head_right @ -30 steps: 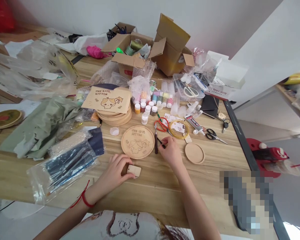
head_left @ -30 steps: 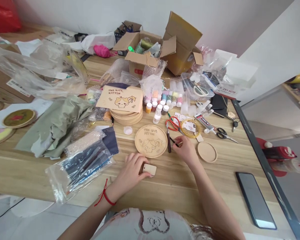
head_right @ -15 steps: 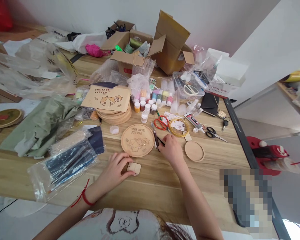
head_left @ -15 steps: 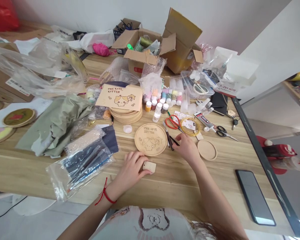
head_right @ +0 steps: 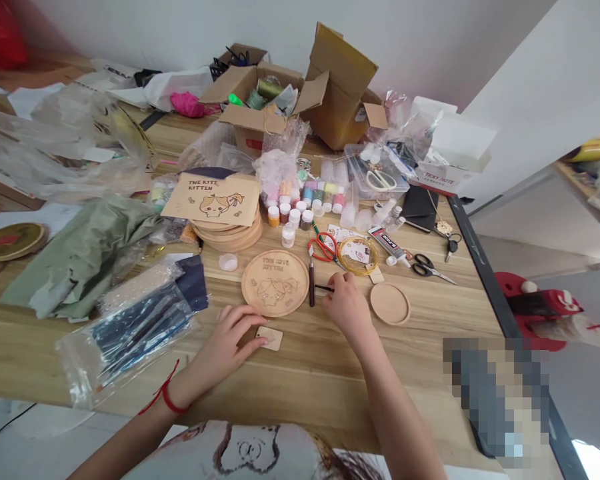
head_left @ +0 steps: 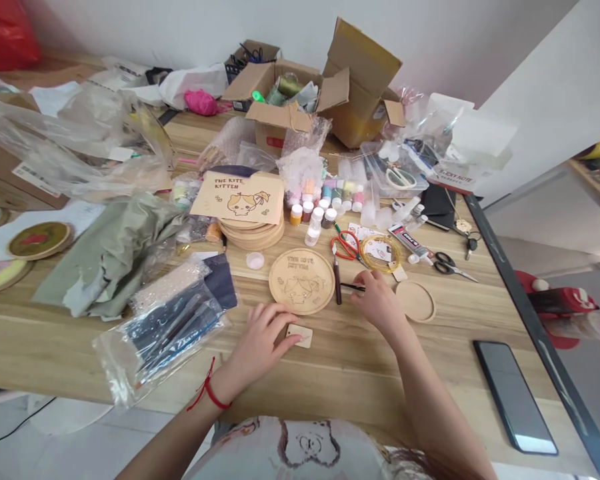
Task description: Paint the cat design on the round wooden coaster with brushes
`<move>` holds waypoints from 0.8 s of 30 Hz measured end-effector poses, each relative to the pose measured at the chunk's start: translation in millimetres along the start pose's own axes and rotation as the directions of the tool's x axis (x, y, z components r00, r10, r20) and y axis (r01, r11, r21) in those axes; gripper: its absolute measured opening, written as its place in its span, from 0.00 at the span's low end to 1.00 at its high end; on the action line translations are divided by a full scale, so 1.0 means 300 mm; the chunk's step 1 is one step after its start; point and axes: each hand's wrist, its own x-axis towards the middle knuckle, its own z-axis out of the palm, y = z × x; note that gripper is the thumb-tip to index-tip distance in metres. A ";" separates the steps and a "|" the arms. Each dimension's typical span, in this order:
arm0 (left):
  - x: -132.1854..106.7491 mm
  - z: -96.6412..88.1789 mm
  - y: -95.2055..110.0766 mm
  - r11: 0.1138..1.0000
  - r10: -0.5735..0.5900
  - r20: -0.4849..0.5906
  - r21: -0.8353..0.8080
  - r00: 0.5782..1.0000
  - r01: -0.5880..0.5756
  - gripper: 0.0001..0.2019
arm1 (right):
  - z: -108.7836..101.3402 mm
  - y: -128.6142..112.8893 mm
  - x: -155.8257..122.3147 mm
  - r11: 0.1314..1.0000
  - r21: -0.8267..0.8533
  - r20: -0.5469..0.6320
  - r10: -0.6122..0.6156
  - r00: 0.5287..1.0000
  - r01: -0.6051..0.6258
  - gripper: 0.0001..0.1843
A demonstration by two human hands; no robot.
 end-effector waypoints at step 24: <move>0.570 -0.155 0.026 0.800 -0.255 0.076 0.577 0.964 0.166 0.15 | -0.053 0.049 -0.059 0.936 0.350 -0.090 0.069 0.994 -0.033 0.05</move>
